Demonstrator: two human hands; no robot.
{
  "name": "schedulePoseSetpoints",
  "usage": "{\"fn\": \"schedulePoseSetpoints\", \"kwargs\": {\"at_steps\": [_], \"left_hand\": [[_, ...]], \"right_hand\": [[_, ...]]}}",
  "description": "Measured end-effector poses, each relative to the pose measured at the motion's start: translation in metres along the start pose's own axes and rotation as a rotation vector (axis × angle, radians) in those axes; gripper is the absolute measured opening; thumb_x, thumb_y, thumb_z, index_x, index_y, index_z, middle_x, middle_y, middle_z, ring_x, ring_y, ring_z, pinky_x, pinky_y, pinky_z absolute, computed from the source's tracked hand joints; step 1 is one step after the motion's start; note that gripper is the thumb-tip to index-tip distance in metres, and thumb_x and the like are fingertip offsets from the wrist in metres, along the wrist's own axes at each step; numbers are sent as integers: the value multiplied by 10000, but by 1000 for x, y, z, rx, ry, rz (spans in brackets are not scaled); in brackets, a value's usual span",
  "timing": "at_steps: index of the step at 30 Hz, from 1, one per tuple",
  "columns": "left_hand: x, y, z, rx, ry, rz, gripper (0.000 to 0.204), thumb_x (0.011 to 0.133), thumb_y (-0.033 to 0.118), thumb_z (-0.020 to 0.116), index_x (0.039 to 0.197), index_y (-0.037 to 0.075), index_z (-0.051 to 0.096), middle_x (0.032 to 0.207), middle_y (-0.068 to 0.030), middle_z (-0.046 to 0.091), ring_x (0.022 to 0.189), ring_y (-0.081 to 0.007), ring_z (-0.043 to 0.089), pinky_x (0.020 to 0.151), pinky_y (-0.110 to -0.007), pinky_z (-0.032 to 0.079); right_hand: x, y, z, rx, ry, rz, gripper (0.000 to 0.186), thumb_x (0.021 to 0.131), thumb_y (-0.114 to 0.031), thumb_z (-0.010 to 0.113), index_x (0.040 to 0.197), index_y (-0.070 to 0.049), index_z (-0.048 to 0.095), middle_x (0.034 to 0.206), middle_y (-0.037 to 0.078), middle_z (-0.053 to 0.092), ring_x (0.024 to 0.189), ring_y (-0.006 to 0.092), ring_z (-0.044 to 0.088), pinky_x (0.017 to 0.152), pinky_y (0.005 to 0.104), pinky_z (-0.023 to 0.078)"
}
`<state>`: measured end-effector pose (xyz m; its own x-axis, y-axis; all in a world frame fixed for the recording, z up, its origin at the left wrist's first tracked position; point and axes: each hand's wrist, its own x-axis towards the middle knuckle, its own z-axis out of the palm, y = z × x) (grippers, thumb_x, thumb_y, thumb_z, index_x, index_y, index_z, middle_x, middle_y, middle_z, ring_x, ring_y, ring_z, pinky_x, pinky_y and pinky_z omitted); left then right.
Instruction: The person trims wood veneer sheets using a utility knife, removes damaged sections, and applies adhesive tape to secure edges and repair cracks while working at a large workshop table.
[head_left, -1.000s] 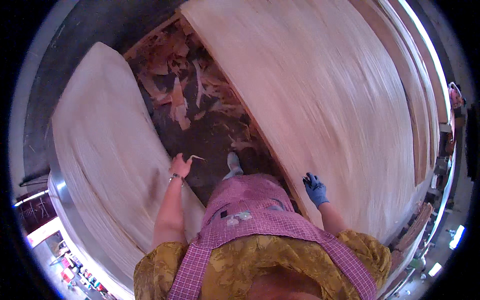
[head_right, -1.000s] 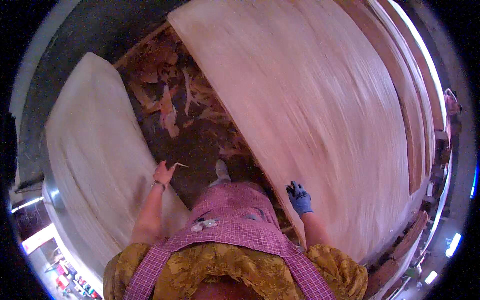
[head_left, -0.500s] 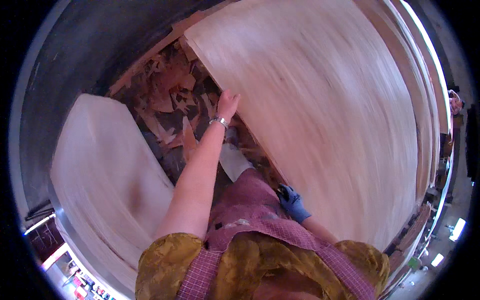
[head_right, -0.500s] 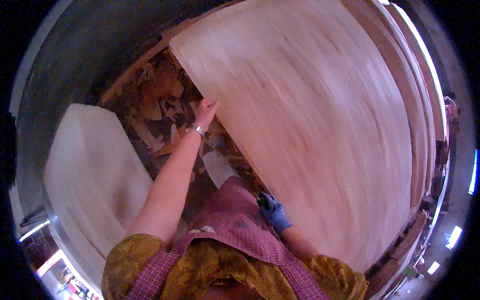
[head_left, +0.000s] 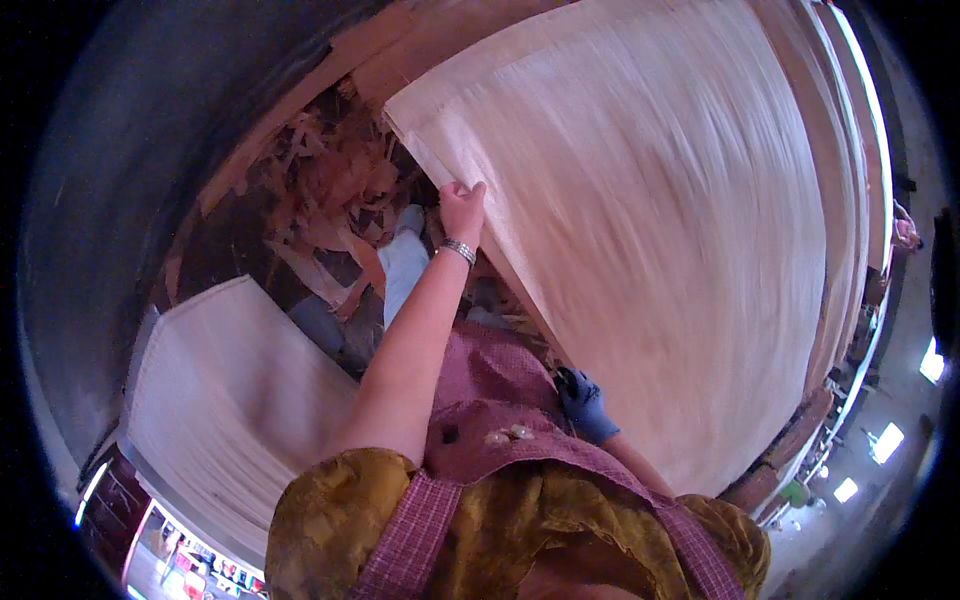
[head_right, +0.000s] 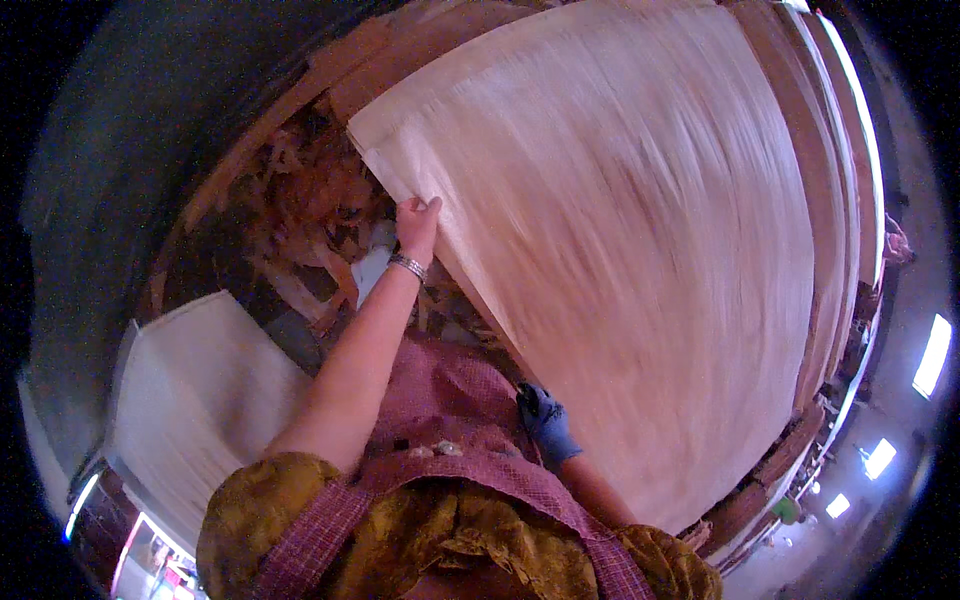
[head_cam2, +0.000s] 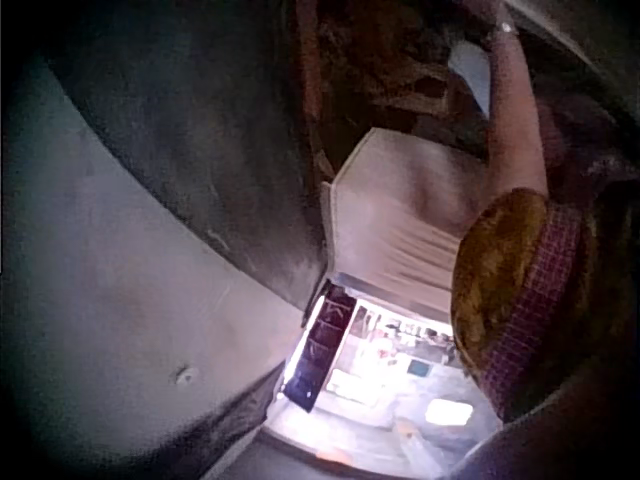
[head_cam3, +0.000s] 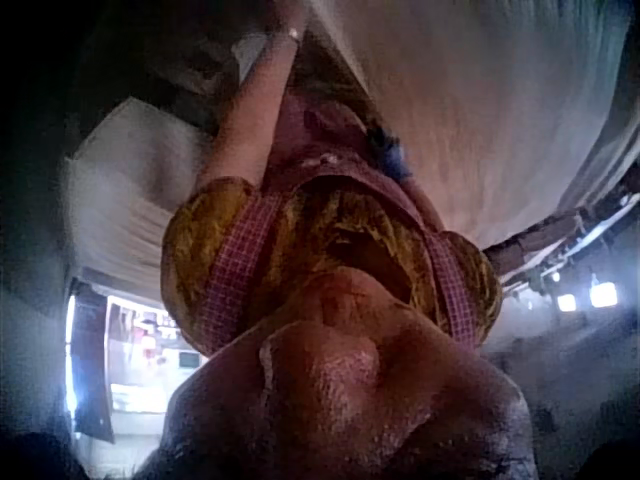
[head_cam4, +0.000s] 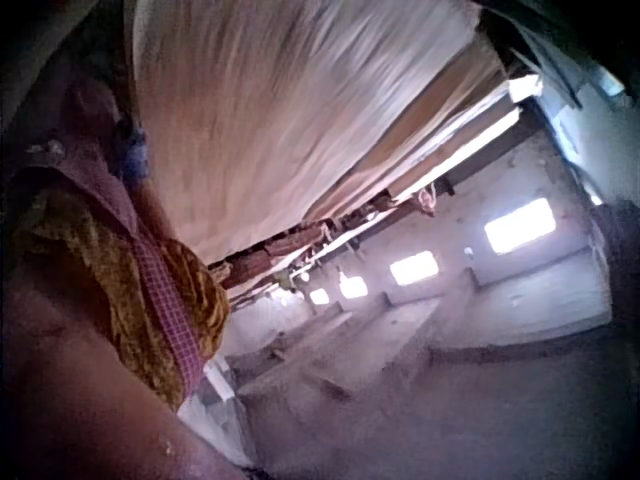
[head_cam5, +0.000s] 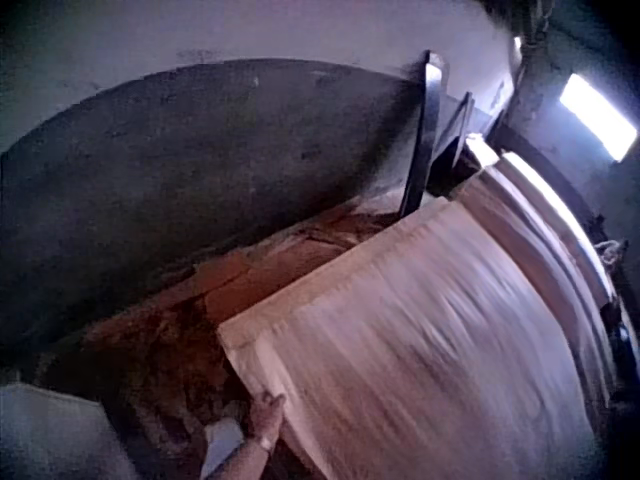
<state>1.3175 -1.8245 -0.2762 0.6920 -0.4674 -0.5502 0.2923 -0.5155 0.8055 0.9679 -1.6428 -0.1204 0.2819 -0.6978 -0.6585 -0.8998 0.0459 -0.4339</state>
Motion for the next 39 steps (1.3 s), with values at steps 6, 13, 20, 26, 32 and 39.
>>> {"fn": "schedulePoseSetpoints", "kwargs": {"at_steps": [6,13,20,26,32,39], "left_hand": [[78,9,-30,-188,1,-67,351,810,310,779,844,2,613,818,-38,636,761,-138,574,716,-288,477],[134,30,-49,-172,-89,-203,294,817,286,793,876,51,628,896,-16,664,811,-114,579,756,-276,469],[133,2,-55,-15,-38,-151,329,789,295,796,774,12,628,814,-87,658,746,-190,593,703,-342,484],[134,-7,-54,19,23,-102,348,790,318,792,796,15,620,828,-93,625,769,-223,576,735,-369,483],[124,32,-47,-92,54,-89,345,788,309,800,827,20,616,811,-76,648,727,-187,599,679,-323,498],[123,33,-49,214,119,43,372,751,357,813,811,34,638,795,-99,670,718,-222,624,679,-352,509]], "right_hand": [[68,-79,17,98,84,9,294,920,-274,621,1154,-98,641,1061,187,668,998,373,640,847,433,523],[125,-186,8,41,10,31,331,910,-293,644,1165,-83,638,1068,170,675,991,360,648,858,421,520],[133,-216,5,63,-24,85,338,912,-291,639,1171,-74,635,1107,184,666,1030,357,643,867,426,519],[144,-211,-1,49,-61,58,334,908,-268,635,1179,-74,631,1122,184,661,1034,367,635,879,441,511],[147,-198,-2,41,-32,30,340,900,-268,646,1179,-75,629,1115,182,664,1024,365,637,872,434,513],[136,-184,-7,76,-13,64,311,909,-252,643,1163,-72,639,1090,184,670,1004,356,649,850,418,519]]}}
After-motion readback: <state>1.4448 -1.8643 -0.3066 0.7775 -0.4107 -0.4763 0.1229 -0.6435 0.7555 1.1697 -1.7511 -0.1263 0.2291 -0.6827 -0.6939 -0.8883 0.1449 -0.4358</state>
